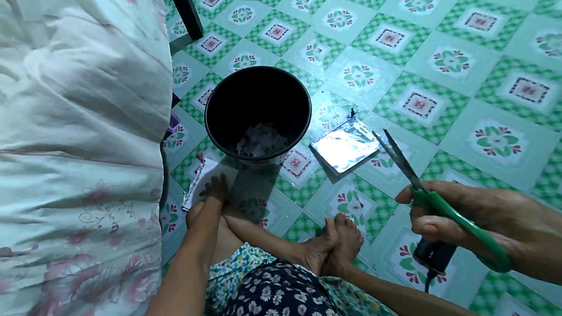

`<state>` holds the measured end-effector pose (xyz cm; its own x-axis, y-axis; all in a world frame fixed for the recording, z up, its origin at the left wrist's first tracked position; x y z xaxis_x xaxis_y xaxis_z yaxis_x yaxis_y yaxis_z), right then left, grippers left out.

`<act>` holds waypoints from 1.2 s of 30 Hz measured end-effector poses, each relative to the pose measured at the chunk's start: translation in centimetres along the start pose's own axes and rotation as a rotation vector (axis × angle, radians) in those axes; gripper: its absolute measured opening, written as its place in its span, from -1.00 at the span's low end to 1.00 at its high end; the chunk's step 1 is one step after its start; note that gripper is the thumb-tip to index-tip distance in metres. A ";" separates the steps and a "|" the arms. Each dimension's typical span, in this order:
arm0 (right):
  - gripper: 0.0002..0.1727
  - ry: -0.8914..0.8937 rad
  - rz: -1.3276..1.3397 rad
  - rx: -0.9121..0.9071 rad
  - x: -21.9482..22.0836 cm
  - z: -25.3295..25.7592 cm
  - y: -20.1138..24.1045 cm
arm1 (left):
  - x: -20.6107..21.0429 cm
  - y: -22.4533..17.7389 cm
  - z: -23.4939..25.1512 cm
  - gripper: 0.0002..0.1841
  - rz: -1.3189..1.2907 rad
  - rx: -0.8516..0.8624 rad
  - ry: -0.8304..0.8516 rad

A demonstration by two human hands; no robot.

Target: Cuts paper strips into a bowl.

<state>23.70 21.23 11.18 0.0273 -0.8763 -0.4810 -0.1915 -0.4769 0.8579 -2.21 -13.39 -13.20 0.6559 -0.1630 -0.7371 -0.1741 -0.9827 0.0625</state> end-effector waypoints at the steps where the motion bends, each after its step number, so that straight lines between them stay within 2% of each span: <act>1: -0.31 0.000 0.001 0.002 0.0 0.0 0.0 | 0.2 0.1 0.4 -0.04 -0.016 -0.002 -0.028; 3: -0.30 -0.012 -0.011 0.025 -0.1 -0.1 -0.1 | -0.4 0.1 0.0 -0.19 -0.114 0.022 -0.096; 4: -0.29 -0.020 -0.018 0.034 -0.1 -0.1 -0.1 | -1.4 -0.2 -1.0 -0.23 -0.139 0.026 -0.040; 5: -0.28 -0.019 -0.024 0.038 -0.2 -0.1 -0.1 | -2.9 -0.6 -2.3 -0.23 -0.113 0.027 0.084; 6: -0.26 -0.014 -0.030 0.041 -0.2 0.0 -0.2 | -3.5 -0.7 -2.8 -0.18 -0.080 0.031 0.152; 7: -0.26 -0.007 -0.033 0.042 -0.1 0.1 -0.2 | -3.0 -0.4 -2.2 -0.10 -0.072 0.035 0.133; 9: -0.26 -0.002 -0.041 0.054 -0.1 0.2 -0.3 | -0.7 0.6 0.6 0.08 -0.086 0.040 -0.027; 11: -0.23 0.001 -0.056 0.076 0.1 0.4 -0.3 | -0.2 1.0 1.9 0.16 -0.139 0.013 -0.073; 13: -0.23 0.015 -0.055 0.064 0.3 0.7 -0.2 | -0.7 1.1 1.9 0.09 -0.203 -0.002 -0.111; 17: -0.24 0.038 -0.056 0.071 0.4 1.0 -0.1 | -1.1 -0.1 0.8 -0.07 -0.150 0.043 -0.097; 22: -0.22 0.042 -0.079 0.081 0.1 0.9 -0.4 | -0.7 -1.3 0.7 -0.07 -0.143 0.048 -0.108; 28: -0.23 0.059 -0.091 0.066 0.4 1.0 -0.3 | -0.8 -0.1 1.2 -0.14 -0.265 0.049 -0.118; 36: -0.22 0.080 -0.095 0.053 0.5 1.0 -0.6 | -1.0 0.2 1.6 -0.24 -0.233 0.062 -0.099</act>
<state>22.84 21.15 10.23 0.1257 -0.8310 -0.5419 -0.2360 -0.5556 0.7972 -4.07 -13.31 -13.51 0.6086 0.0793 -0.7895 -0.0734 -0.9851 -0.1556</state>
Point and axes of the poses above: each hand's wrist, its own z-axis towards the middle knuckle, its own x-axis out of the palm, y = z × x, the point moved 5 cm from there along z, towards the middle knuckle, and after that the axes turned 3 degrees about -y, right-handed, at the moved point
